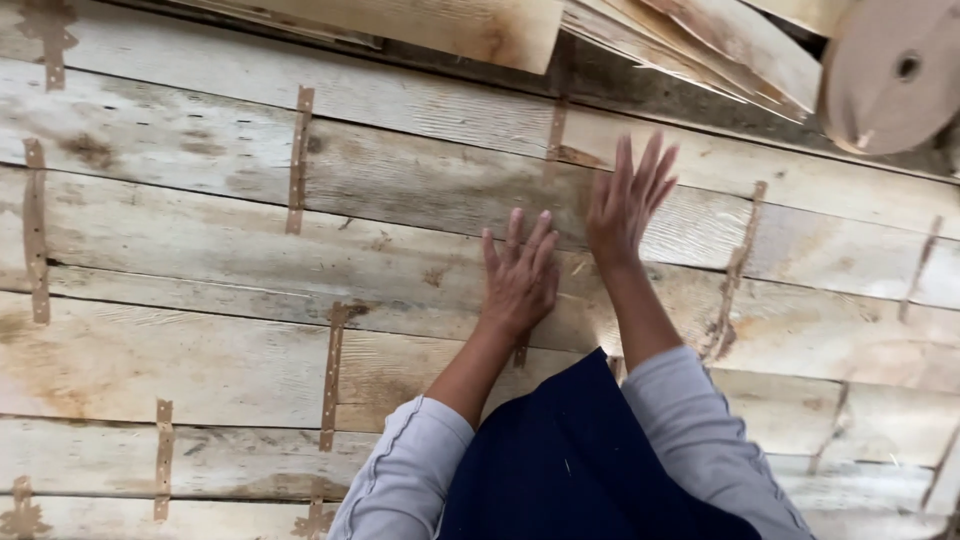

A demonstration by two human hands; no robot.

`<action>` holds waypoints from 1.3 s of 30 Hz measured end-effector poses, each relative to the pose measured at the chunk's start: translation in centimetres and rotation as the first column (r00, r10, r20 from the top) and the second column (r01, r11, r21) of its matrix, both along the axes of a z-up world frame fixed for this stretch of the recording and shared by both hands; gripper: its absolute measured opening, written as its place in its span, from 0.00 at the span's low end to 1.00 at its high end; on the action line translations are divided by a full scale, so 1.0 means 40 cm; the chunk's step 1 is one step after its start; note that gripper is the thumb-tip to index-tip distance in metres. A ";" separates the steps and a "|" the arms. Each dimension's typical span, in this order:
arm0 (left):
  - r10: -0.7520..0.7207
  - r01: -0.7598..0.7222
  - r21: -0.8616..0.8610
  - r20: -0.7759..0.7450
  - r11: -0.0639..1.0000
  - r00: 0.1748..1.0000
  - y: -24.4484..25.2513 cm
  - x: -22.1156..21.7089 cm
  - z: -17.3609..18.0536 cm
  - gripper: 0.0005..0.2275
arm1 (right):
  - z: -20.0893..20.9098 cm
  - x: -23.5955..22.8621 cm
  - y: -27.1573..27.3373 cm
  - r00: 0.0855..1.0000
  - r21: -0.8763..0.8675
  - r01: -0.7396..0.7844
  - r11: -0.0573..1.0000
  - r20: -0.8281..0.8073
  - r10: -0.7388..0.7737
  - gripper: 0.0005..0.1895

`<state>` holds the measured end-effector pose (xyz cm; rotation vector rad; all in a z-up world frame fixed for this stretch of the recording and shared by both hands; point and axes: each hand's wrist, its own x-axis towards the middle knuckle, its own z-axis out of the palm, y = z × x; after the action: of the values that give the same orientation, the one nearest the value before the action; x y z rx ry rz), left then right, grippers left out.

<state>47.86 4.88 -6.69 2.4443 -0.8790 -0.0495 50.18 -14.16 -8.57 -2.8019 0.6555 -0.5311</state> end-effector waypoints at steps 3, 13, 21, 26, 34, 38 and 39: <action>-0.038 0.028 -0.093 -0.110 0.995 0.993 0.024 -0.008 0.012 0.23 | 0.011 -0.223 0.040 0.998 0.007 0.035 0.999 -0.048 -0.035 0.26; 0.082 -0.169 -0.668 -0.159 0.724 0.984 0.307 -0.132 0.043 0.19 | -0.018 -0.653 0.133 0.999 -0.073 -0.046 0.996 -0.019 0.045 0.27; 0.199 -0.337 -0.502 -0.308 0.797 0.930 0.449 -0.417 0.097 0.29 | -0.037 -0.673 0.139 0.997 -0.217 -0.032 0.976 0.059 0.046 0.28; 0.227 -0.312 -0.391 -0.248 0.866 0.942 0.483 -0.536 0.114 0.27 | -0.025 -0.687 0.142 0.999 -0.158 -0.054 0.986 -0.013 0.052 0.30; 0.286 -0.300 -0.178 -0.097 0.937 0.953 0.544 -0.671 0.050 0.24 | 0.014 -0.686 0.249 0.972 0.112 -0.208 0.972 -0.091 0.218 0.29; 0.306 -0.307 0.007 -0.098 0.952 0.947 0.580 -0.669 0.071 0.26 | 0.028 -0.640 0.301 0.941 0.029 -0.335 0.942 -0.038 0.336 0.29; 0.324 -0.323 0.027 -0.112 0.946 0.939 0.587 -0.646 0.073 0.26 | 0.033 -0.608 0.304 0.939 0.024 -0.339 0.940 -0.041 0.340 0.28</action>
<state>22.01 28.38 -3.78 2.5334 -0.4188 -0.0739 25.87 -1.99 -7.24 -2.8289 0.1703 -0.3926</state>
